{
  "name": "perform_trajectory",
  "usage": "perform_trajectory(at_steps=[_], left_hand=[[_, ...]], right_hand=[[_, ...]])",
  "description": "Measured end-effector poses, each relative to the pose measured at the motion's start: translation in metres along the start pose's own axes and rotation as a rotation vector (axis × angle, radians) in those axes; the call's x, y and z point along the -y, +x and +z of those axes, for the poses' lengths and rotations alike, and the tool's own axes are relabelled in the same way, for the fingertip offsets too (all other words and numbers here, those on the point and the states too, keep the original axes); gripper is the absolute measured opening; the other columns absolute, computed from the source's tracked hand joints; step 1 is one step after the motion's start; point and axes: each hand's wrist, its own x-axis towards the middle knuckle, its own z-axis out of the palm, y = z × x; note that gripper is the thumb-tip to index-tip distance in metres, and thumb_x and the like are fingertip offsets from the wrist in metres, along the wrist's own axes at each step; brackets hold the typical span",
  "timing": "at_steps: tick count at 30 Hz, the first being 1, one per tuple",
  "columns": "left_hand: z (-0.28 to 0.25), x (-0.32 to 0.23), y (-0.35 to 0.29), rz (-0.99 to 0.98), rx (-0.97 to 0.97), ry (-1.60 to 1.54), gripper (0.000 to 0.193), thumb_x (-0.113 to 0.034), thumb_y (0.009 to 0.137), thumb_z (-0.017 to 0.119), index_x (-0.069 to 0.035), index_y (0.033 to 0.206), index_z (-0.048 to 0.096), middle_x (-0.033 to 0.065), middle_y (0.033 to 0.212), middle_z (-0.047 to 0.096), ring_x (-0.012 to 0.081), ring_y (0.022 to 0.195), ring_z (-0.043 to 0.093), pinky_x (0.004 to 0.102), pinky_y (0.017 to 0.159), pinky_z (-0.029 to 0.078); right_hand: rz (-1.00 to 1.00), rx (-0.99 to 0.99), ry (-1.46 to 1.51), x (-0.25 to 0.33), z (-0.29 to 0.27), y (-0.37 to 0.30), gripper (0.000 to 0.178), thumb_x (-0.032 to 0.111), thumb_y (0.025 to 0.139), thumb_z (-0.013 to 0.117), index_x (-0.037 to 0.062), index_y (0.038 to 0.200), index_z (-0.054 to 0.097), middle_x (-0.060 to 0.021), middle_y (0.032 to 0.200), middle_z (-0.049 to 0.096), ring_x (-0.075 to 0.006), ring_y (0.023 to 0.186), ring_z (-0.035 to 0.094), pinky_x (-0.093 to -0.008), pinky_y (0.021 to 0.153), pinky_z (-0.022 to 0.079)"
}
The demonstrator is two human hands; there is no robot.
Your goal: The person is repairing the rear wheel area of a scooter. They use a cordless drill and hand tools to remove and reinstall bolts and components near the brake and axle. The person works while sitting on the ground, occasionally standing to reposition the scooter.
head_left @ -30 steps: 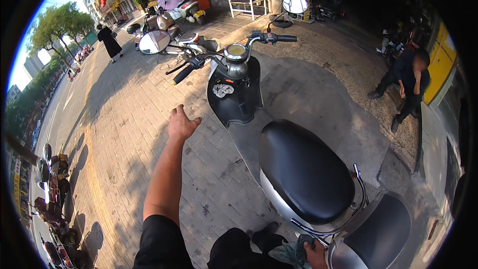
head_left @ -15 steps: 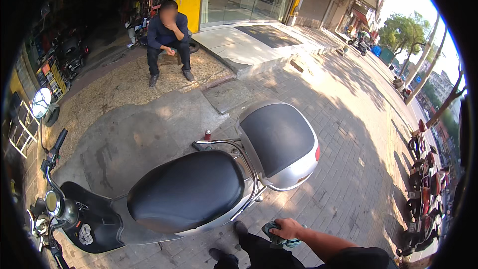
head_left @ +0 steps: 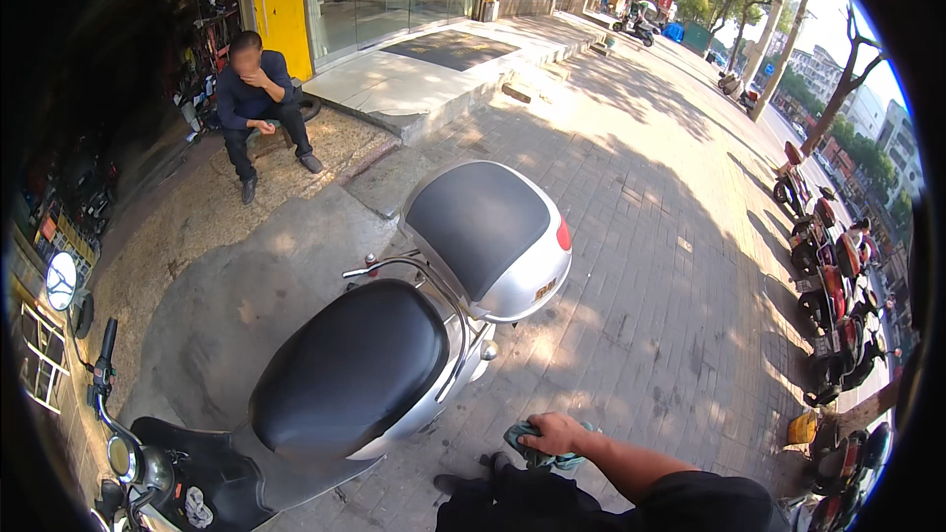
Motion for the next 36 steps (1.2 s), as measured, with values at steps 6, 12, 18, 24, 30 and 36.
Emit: perform_trajectory(at_steps=[6,12,18,24,30,36], left_hand=[[0.023,0.024,0.033,-0.033,-0.019,0.023,0.053,-0.036,0.071,0.070,0.009,0.099,0.068,0.0187,0.099,0.071,0.0342,0.093,0.069,0.0434,0.083,0.055],[0.026,0.028,0.037,-0.030,-0.019,0.011,0.054,-0.038,0.073,0.068,0.007,0.102,0.068,0.0192,0.102,0.070,0.0348,0.097,0.068,0.0451,0.086,0.053],[0.028,0.025,0.036,-0.010,-0.022,-0.036,0.055,-0.040,0.075,0.067,0.005,0.106,0.068,0.0197,0.106,0.069,0.0354,0.101,0.066,0.0467,0.089,0.051],[0.037,0.015,0.023,-0.016,0.043,-0.088,0.056,-0.042,0.077,0.066,0.003,0.109,0.067,0.0202,0.109,0.068,0.0359,0.105,0.064,0.0483,0.092,0.049],[0.033,0.012,0.014,-0.033,0.053,-0.092,0.057,-0.044,0.079,0.065,0.002,0.113,0.067,0.0206,0.112,0.067,0.0365,0.109,0.062,0.0500,0.095,0.047],[0.035,0.006,0.015,-0.043,0.057,-0.089,0.059,-0.047,0.081,0.064,0.000,0.117,0.067,0.0211,0.116,0.067,0.0370,0.113,0.061,0.0516,0.098,0.044]], right_hand=[[0.075,-0.149,0.057,-0.018,-0.005,-0.032,0.045,0.043,0.085,0.064,-0.0006,0.095,0.065,-0.0241,0.089,0.067,-0.0422,0.091,0.064,-0.0476,0.079,0.050],[0.141,-0.276,0.114,-0.026,-0.015,-0.055,0.041,0.040,0.084,0.066,0.0002,0.094,0.065,-0.0244,0.088,0.066,-0.0425,0.091,0.063,-0.0473,0.079,0.050],[0.166,-0.433,0.153,-0.031,-0.032,-0.084,0.041,0.039,0.084,0.067,-0.0007,0.094,0.064,-0.0245,0.088,0.066,-0.0427,0.091,0.063,-0.0461,0.078,0.050],[0.172,-0.434,0.100,-0.030,-0.044,-0.093,0.045,0.044,0.086,0.064,0.0011,0.099,0.065,-0.0257,0.088,0.067,-0.0440,0.090,0.063,-0.0474,0.078,0.050],[0.079,-0.458,0.103,-0.028,-0.050,-0.069,0.047,0.047,0.086,0.063,0.0025,0.103,0.065,-0.0241,0.094,0.068,-0.0418,0.094,0.064,-0.0465,0.082,0.051],[0.084,-0.451,0.119,-0.037,-0.038,-0.063,0.050,0.049,0.086,0.061,0.0022,0.101,0.066,-0.0239,0.095,0.068,-0.0421,0.094,0.064,-0.0470,0.083,0.050]])
